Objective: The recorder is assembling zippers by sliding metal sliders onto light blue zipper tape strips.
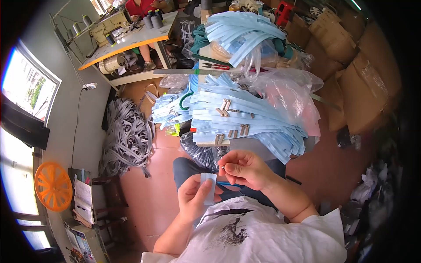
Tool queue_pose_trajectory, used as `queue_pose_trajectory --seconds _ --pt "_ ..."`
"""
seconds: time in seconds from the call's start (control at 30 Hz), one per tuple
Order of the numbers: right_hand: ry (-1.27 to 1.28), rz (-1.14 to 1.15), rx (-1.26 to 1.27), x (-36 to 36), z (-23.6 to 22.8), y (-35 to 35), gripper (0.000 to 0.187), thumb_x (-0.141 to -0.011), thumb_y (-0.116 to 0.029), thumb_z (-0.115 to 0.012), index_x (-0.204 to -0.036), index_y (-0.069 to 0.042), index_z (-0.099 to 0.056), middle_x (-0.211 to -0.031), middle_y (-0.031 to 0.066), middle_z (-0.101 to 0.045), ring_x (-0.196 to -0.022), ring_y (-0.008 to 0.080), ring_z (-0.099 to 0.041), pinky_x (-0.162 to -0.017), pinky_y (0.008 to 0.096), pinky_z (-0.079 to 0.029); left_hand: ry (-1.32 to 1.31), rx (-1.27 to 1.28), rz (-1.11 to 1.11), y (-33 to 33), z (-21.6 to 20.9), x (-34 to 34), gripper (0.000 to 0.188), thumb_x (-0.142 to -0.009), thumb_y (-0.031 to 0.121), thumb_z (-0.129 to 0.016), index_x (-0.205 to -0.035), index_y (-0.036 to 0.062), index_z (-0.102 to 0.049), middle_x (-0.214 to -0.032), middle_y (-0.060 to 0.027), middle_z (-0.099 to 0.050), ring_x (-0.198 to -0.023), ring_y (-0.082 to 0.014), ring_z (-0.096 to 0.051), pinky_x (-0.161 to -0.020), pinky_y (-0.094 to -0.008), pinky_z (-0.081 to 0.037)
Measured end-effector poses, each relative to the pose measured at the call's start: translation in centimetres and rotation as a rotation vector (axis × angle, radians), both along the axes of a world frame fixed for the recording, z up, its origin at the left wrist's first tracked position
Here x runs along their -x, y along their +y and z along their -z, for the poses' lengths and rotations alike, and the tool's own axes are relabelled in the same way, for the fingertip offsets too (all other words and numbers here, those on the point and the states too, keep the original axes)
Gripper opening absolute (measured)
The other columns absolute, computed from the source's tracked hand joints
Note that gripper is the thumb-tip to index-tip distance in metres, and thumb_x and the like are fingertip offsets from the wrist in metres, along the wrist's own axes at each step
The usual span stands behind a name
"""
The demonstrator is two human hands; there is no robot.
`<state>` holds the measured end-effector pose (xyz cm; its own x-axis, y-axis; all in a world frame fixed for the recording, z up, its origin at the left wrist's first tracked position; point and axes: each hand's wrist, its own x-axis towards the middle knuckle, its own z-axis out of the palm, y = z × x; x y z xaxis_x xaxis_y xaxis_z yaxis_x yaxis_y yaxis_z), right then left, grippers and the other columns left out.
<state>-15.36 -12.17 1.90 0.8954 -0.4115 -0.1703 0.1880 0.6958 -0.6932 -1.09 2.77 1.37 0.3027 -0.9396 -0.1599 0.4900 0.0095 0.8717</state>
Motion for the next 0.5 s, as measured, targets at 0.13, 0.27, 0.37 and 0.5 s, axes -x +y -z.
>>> queue_pose_trajectory --seconds 0.13,0.27,0.37,0.5 --pt "-0.030 0.006 -0.002 0.03 0.25 0.11 0.016 -0.094 -0.010 -0.064 -0.107 -0.001 -0.064 -0.094 0.0119 -0.069 -0.066 0.0085 -0.062 -0.044 0.0163 -0.039 -0.010 0.011 0.006 -0.16 0.00 -0.06 0.019 -0.099 0.012 -0.053 -0.105 -0.0047 -0.058 -0.084 -0.0137 -0.069 -0.069 -0.0158 -0.067 -0.061 -0.0265 -0.057" --pt "-0.074 0.026 -0.027 0.02 0.61 0.30 0.015 -0.093 -0.009 -0.065 -0.106 -0.002 -0.064 -0.091 0.0109 -0.068 -0.066 0.0081 -0.062 -0.044 0.0159 -0.039 -0.028 0.013 0.013 -0.14 -0.09 0.13 0.018 -0.099 0.012 -0.054 -0.105 -0.0044 -0.058 -0.084 -0.0134 -0.069 -0.068 -0.0153 -0.066 -0.061 -0.0264 -0.056" --pt "-0.081 0.020 -0.030 0.04 0.57 0.31 0.016 -0.093 -0.008 -0.065 -0.108 -0.001 -0.065 -0.089 0.0098 -0.067 -0.066 0.0074 -0.061 -0.045 0.0157 -0.040 -0.042 0.000 0.020 0.03 -0.24 0.13 0.017 -0.099 0.011 -0.054 -0.105 -0.0038 -0.059 -0.084 -0.0123 -0.069 -0.066 -0.0137 -0.065 -0.059 -0.0245 -0.054" --pt "-0.043 0.019 -0.025 0.05 0.48 0.34 0.019 -0.093 -0.009 -0.064 -0.110 -0.001 -0.064 -0.090 0.0088 -0.066 -0.067 0.0068 -0.060 -0.045 0.0157 -0.040 -0.055 -0.005 0.016 0.04 -0.26 0.14 0.017 -0.099 0.011 -0.054 -0.106 -0.0035 -0.059 -0.083 -0.0108 -0.069 -0.063 -0.0116 -0.063 -0.056 -0.0223 -0.051"
